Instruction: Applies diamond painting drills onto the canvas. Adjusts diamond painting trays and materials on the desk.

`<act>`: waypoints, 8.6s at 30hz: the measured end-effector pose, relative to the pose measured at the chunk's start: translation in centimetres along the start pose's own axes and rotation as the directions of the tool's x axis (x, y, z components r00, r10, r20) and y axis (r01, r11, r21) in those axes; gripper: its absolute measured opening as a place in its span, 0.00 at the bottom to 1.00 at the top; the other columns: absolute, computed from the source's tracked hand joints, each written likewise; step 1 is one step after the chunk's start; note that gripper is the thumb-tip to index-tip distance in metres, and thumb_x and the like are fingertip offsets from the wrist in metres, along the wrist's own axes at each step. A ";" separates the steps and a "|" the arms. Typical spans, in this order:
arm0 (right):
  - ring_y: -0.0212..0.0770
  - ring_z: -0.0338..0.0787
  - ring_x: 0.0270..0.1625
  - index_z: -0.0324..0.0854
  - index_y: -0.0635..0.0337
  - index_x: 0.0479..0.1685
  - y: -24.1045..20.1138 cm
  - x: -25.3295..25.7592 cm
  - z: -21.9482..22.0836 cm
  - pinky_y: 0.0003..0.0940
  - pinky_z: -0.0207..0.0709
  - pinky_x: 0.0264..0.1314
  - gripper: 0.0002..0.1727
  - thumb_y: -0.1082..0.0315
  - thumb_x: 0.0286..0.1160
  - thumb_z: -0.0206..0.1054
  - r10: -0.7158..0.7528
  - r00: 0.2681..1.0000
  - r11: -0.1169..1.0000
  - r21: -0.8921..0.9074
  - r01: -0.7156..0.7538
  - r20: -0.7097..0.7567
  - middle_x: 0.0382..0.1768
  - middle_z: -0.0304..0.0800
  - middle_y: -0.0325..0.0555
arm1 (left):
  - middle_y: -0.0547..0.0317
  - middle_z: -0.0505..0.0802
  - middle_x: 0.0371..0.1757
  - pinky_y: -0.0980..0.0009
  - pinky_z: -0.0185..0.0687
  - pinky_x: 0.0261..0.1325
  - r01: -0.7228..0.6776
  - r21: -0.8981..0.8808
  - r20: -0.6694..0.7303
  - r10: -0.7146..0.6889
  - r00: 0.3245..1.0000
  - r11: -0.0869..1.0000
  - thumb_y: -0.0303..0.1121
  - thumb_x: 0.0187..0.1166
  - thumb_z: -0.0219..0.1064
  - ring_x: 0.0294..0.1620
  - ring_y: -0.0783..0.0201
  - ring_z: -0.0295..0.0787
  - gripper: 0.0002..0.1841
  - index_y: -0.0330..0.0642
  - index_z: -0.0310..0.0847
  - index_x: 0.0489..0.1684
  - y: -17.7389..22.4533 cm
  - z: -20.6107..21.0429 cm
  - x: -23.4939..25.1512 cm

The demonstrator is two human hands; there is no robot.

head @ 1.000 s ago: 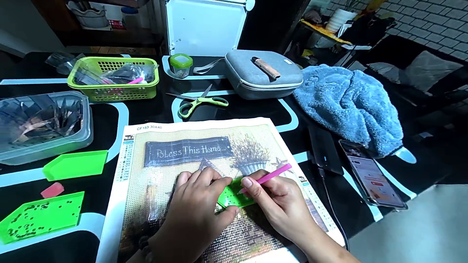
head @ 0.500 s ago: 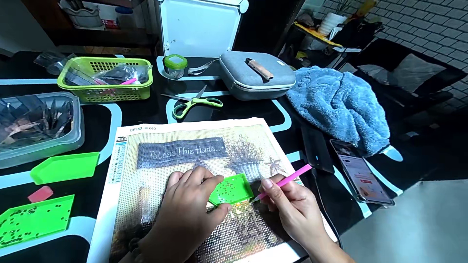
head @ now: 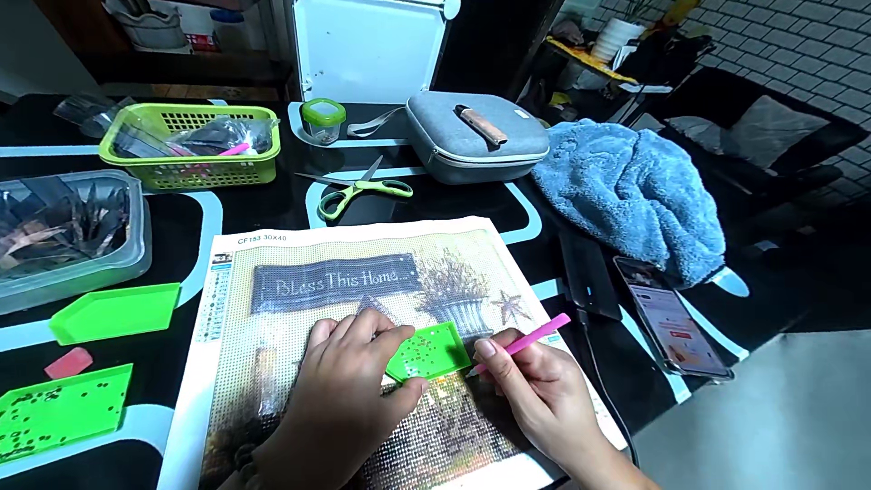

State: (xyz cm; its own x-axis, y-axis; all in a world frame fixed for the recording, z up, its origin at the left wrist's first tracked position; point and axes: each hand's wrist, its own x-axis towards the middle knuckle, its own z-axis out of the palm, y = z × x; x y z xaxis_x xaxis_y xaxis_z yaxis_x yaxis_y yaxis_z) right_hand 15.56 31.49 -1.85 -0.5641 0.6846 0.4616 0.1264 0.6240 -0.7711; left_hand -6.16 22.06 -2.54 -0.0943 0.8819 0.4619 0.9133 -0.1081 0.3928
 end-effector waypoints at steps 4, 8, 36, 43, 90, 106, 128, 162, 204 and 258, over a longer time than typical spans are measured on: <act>0.19 0.84 0.29 0.84 0.60 0.35 0.1 0.0 0.0 0.13 0.78 0.32 0.19 0.60 0.92 0.57 -0.055 0.998 0.997 -0.052 0.055 0.013 0.26 0.86 0.35 | 0.73 0.92 0.42 0.61 0.73 0.48 0.007 -0.003 0.000 -0.007 1.000 1.000 0.59 0.64 0.66 0.40 0.71 0.86 0.23 0.62 0.96 0.50 0.1 0.0 0.1; 0.19 0.84 0.29 0.84 0.60 0.35 0.2 0.0 0.0 0.14 0.79 0.33 0.18 0.60 0.92 0.56 -0.026 1.000 0.999 0.020 0.026 0.007 0.26 0.86 0.34 | 0.73 0.92 0.42 0.61 0.74 0.48 0.008 -0.003 -0.001 -0.008 1.000 1.000 0.59 0.64 0.66 0.40 0.71 0.87 0.23 0.63 0.96 0.51 0.1 -0.1 0.0; 0.19 0.84 0.29 0.83 0.60 0.35 0.3 -0.4 0.0 0.14 0.78 0.32 0.18 0.60 0.92 0.56 -0.025 1.000 1.000 -0.016 0.025 -0.009 0.26 0.86 0.35 | 0.75 0.92 0.44 0.60 0.73 0.50 0.024 -0.021 0.008 -0.024 1.000 0.999 0.60 0.64 0.66 0.42 0.72 0.86 0.23 0.64 0.96 0.51 -0.1 -0.1 -0.1; 0.20 0.84 0.29 0.83 0.61 0.35 0.2 -0.4 0.1 0.14 0.79 0.33 0.20 0.59 0.93 0.55 -0.081 0.996 0.991 -0.106 0.078 -0.027 0.26 0.86 0.38 | 0.74 0.92 0.44 0.60 0.73 0.51 0.028 -0.026 0.017 -0.028 0.999 0.999 0.60 0.64 0.66 0.42 0.72 0.87 0.23 0.64 0.96 0.51 0.0 -0.1 -0.1; 0.21 0.86 0.29 0.86 0.56 0.37 -1.0 2.2 1.4 0.15 0.80 0.33 0.14 0.61 0.90 0.59 0.061 0.998 0.986 0.155 -0.065 0.033 0.27 0.89 0.32 | 0.73 0.93 0.42 0.60 0.73 0.50 0.002 -0.024 -0.013 -0.002 1.000 1.000 0.58 0.64 0.67 0.41 0.70 0.87 0.22 0.62 0.96 0.50 0.1 0.0 0.0; 0.22 0.89 0.34 0.89 0.55 0.35 -0.9 2.9 2.7 0.20 0.85 0.38 0.18 0.55 0.90 0.60 -0.038 0.994 0.996 -0.080 0.046 0.102 0.28 0.90 0.31 | 0.73 0.92 0.42 0.60 0.74 0.51 0.009 -0.025 -0.010 -0.009 1.000 1.000 0.58 0.63 0.68 0.42 0.71 0.87 0.21 0.61 0.95 0.49 0.1 -0.1 0.1; 0.20 0.85 0.26 0.85 0.52 0.34 -0.8 0.6 -0.4 0.13 0.78 0.29 0.15 0.60 0.90 0.58 0.188 0.981 0.950 0.259 -0.171 -0.040 0.26 0.89 0.30 | 0.73 0.93 0.42 0.60 0.72 0.48 0.007 0.000 -0.002 -0.007 1.000 1.000 0.59 0.63 0.67 0.41 0.69 0.86 0.22 0.63 0.96 0.50 0.1 -0.1 0.1; 0.18 0.83 0.27 0.84 0.59 0.34 0.1 0.0 0.3 0.13 0.77 0.29 0.17 0.61 0.91 0.58 0.015 1.000 1.000 0.026 -0.014 -0.016 0.25 0.86 0.32 | 0.73 0.93 0.42 0.60 0.72 0.48 0.020 0.017 0.010 -0.020 1.000 1.000 0.59 0.63 0.66 0.41 0.69 0.86 0.23 0.64 0.96 0.50 0.2 -0.2 0.1; 0.21 0.86 0.27 0.85 0.52 0.34 -0.3 0.7 -0.4 0.14 0.80 0.29 0.16 0.60 0.91 0.57 0.174 0.984 0.964 0.211 -0.164 -0.031 0.27 0.89 0.31 | 0.73 0.93 0.43 0.60 0.72 0.49 0.009 0.006 -0.004 -0.009 1.000 1.000 0.60 0.63 0.66 0.41 0.70 0.86 0.23 0.63 0.96 0.50 0.1 0.0 0.1; 0.20 0.86 0.28 0.86 0.55 0.33 -1.0 3.9 2.4 0.14 0.80 0.31 0.16 0.59 0.89 0.60 -0.014 0.996 1.000 -0.011 0.015 0.082 0.25 0.88 0.30 | 0.73 0.93 0.42 0.59 0.73 0.51 0.003 -0.018 -0.024 -0.003 1.000 1.000 0.58 0.63 0.68 0.41 0.70 0.87 0.21 0.61 0.96 0.47 0.2 -0.1 0.1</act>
State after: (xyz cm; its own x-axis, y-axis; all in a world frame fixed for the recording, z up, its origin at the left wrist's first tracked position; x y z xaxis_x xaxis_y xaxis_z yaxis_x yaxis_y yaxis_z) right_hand 11.29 32.59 -0.35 -0.6311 0.6423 0.4348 0.1265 0.6383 -0.7593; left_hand -6.01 22.09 -2.37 -0.1066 0.8712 0.4792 0.9058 -0.1137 0.4082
